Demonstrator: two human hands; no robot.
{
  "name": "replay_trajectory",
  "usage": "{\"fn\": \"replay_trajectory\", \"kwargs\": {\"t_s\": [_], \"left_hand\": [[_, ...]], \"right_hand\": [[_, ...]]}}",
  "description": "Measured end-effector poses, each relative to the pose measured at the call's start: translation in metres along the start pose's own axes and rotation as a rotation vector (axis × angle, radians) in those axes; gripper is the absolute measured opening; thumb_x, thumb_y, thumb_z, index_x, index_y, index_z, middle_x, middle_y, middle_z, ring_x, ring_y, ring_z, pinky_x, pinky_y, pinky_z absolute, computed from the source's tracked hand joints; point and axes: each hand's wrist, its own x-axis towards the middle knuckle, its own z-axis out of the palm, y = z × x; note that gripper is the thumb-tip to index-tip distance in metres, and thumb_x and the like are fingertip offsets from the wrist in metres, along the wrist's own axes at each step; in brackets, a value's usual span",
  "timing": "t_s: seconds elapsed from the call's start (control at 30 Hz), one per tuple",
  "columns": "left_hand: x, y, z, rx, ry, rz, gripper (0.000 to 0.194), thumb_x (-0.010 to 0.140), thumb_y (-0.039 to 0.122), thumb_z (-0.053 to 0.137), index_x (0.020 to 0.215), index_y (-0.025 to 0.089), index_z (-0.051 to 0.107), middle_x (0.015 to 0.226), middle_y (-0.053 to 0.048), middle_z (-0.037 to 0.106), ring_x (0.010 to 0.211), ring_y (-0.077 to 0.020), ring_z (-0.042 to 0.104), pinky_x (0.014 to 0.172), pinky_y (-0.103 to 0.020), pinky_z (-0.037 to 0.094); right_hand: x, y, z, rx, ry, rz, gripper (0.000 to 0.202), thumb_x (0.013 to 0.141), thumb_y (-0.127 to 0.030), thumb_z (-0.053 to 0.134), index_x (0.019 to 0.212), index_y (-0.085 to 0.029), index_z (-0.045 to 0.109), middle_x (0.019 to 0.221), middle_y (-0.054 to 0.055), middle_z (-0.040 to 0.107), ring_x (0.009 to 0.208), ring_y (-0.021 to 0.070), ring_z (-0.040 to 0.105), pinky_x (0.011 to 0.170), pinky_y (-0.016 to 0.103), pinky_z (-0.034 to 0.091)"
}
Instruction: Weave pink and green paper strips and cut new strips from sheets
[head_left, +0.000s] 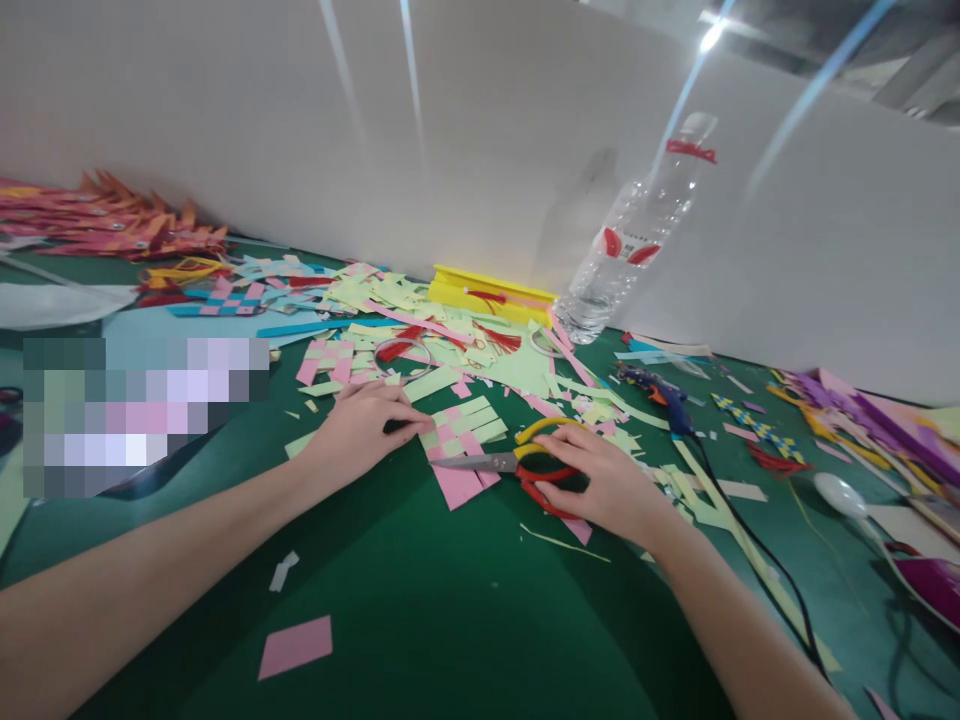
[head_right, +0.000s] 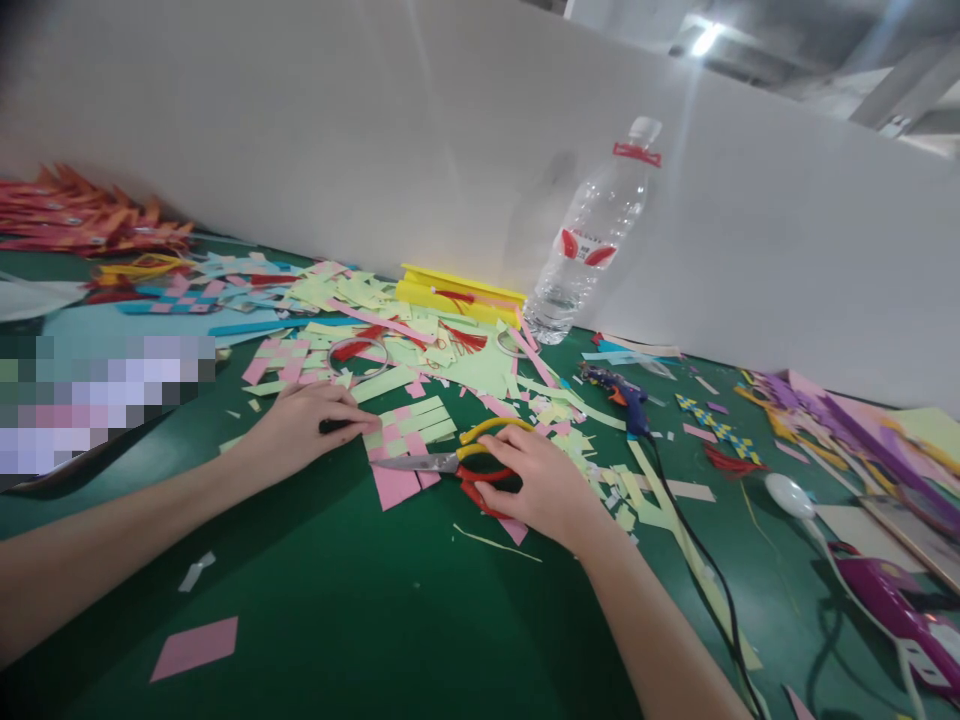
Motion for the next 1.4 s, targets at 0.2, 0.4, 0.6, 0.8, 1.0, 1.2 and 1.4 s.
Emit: {"fn": "replay_trajectory", "kwargs": {"t_s": [0.2, 0.4, 0.6, 0.8, 1.0, 1.2, 1.4], "left_hand": [[0.0, 0.002, -0.003, -0.022, -0.028, -0.011, 0.023, 0.089, 0.035, 0.053, 0.093, 0.031, 0.075, 0.087, -0.002, 0.068, 0.088, -0.0216, 0.058, 0.078, -0.034, 0.033], [0.0, 0.001, -0.002, -0.018, -0.025, -0.014, 0.025, 0.089, 0.037, 0.052, 0.091, 0.031, 0.075, 0.087, -0.001, 0.068, 0.089, -0.0219, 0.058, 0.08, -0.035, 0.032], [0.0, 0.002, -0.002, -0.012, -0.031, -0.009, 0.025, 0.089, 0.036, 0.051, 0.092, 0.03, 0.075, 0.088, -0.002, 0.068, 0.089, -0.0218, 0.058, 0.08, -0.035, 0.033], [0.0, 0.001, -0.001, -0.017, -0.012, -0.001, 0.023, 0.089, 0.037, 0.053, 0.092, 0.031, 0.075, 0.086, -0.001, 0.068, 0.087, -0.0212, 0.058, 0.079, -0.034, 0.034], [0.0, 0.0, -0.002, -0.018, -0.015, -0.008, 0.023, 0.089, 0.037, 0.053, 0.092, 0.032, 0.075, 0.088, -0.001, 0.068, 0.089, -0.022, 0.058, 0.081, -0.036, 0.034], [0.0, 0.001, -0.002, -0.026, -0.021, 0.001, 0.025, 0.09, 0.037, 0.051, 0.093, 0.03, 0.075, 0.088, -0.002, 0.068, 0.088, -0.0218, 0.058, 0.078, -0.034, 0.037], [0.0, 0.002, -0.003, -0.029, -0.024, -0.001, 0.023, 0.089, 0.035, 0.053, 0.093, 0.03, 0.075, 0.087, -0.002, 0.068, 0.088, -0.0222, 0.058, 0.078, -0.035, 0.037]], "right_hand": [[-0.006, 0.003, -0.01, 0.08, -0.095, 0.055, 0.04, 0.08, -0.035, 0.057, 0.116, -0.021, 0.065, 0.113, 0.011, 0.065, 0.101, 0.0263, 0.064, 0.088, 0.042, 0.055], [-0.014, 0.008, -0.01, 0.164, -0.087, 0.142, 0.041, 0.079, -0.039, 0.06, 0.118, -0.026, 0.064, 0.119, 0.007, 0.065, 0.108, 0.0263, 0.062, 0.089, 0.042, 0.055], [-0.007, 0.003, 0.0, 0.041, 0.01, 0.16, 0.043, 0.08, -0.04, 0.056, 0.12, -0.024, 0.064, 0.121, 0.011, 0.064, 0.114, 0.0323, 0.059, 0.089, 0.05, 0.055], [-0.007, 0.002, -0.002, 0.054, 0.001, 0.085, 0.041, 0.079, -0.036, 0.056, 0.118, -0.025, 0.065, 0.115, 0.01, 0.066, 0.108, 0.0302, 0.062, 0.087, 0.048, 0.056], [-0.017, 0.01, -0.015, 0.155, -0.111, 0.099, 0.039, 0.078, -0.037, 0.06, 0.115, -0.026, 0.066, 0.117, 0.007, 0.066, 0.108, 0.0269, 0.063, 0.09, 0.045, 0.055], [-0.021, 0.022, -0.018, 0.078, 0.042, 0.238, 0.042, 0.08, -0.042, 0.059, 0.118, -0.026, 0.062, 0.123, 0.01, 0.064, 0.115, 0.0322, 0.059, 0.092, 0.05, 0.052], [-0.016, 0.018, -0.012, 0.036, 0.048, 0.197, 0.038, 0.082, -0.039, 0.056, 0.118, -0.026, 0.062, 0.119, 0.009, 0.065, 0.11, 0.0311, 0.061, 0.087, 0.05, 0.055]]}}
